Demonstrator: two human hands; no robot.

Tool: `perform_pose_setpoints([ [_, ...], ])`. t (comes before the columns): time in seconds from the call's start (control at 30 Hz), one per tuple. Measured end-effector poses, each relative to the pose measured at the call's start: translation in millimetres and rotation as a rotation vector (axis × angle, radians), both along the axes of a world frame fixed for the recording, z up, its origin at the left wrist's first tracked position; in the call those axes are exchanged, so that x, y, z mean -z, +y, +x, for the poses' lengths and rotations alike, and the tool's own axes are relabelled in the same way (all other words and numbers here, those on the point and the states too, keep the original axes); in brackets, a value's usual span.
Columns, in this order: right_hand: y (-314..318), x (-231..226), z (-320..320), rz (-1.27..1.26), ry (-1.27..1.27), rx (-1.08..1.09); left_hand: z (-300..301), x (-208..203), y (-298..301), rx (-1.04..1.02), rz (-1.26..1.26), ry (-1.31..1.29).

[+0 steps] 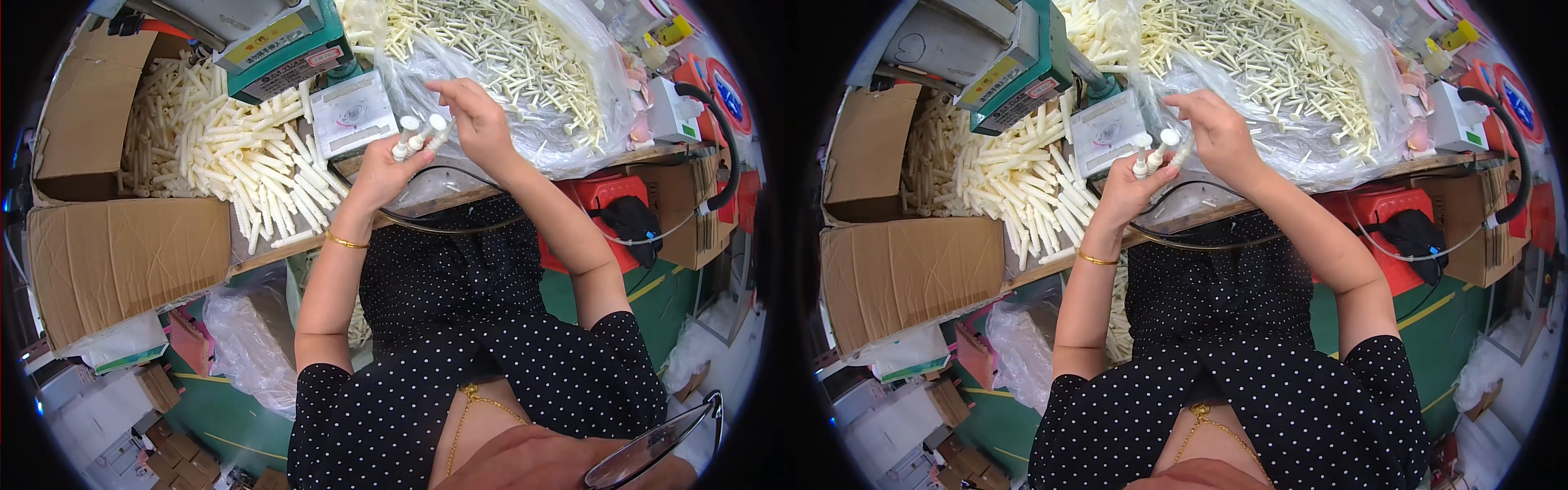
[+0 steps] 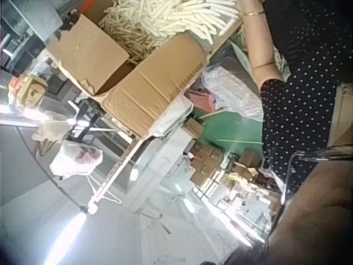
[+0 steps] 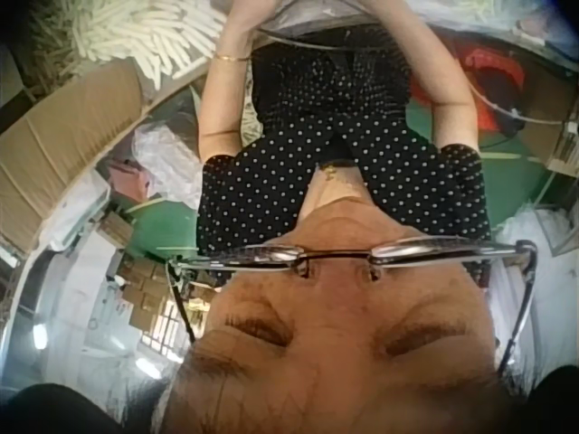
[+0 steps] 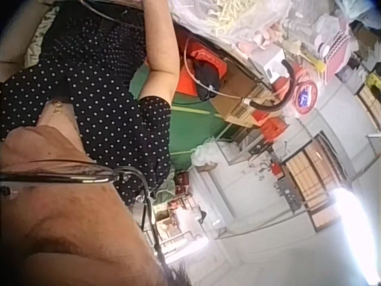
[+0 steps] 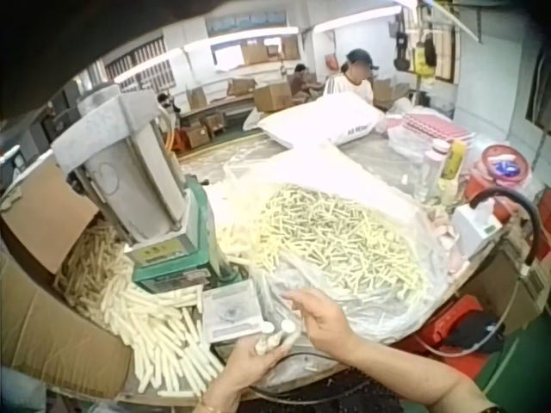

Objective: The person assembles plastic pump dispensers by picking plastic tubes and caps from the table, inserting the tubes into the caps by hand, and pressing the components together using a benchtop press machine.

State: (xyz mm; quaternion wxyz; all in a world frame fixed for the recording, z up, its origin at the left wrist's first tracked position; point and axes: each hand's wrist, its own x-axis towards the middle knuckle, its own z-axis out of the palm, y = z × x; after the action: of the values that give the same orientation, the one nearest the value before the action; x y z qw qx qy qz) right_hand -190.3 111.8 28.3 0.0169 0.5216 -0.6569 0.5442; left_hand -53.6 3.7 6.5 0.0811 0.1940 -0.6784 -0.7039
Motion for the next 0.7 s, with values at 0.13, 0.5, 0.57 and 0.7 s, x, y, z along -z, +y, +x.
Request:
perform_pose_setpoints([
  [0.13, -2, 6, 5, 0.034, -0.151, -0.002, 2, -3, 1, -0.004, -0.202, -0.037],
  [0.5, -7, -24, 5, -0.131, -0.078, -0.129, 8, 8, -9, -0.265, -0.227, -0.001],
  [0.57, -4, -23, -2, -0.163, -0.155, -0.128, 5, -5, -24, -0.563, 0.121, 0.245],
  [0.7, 8, -7, 3, -0.083, -0.239, -0.109, 3, 2, -59, -0.671, 0.173, 0.227],
])
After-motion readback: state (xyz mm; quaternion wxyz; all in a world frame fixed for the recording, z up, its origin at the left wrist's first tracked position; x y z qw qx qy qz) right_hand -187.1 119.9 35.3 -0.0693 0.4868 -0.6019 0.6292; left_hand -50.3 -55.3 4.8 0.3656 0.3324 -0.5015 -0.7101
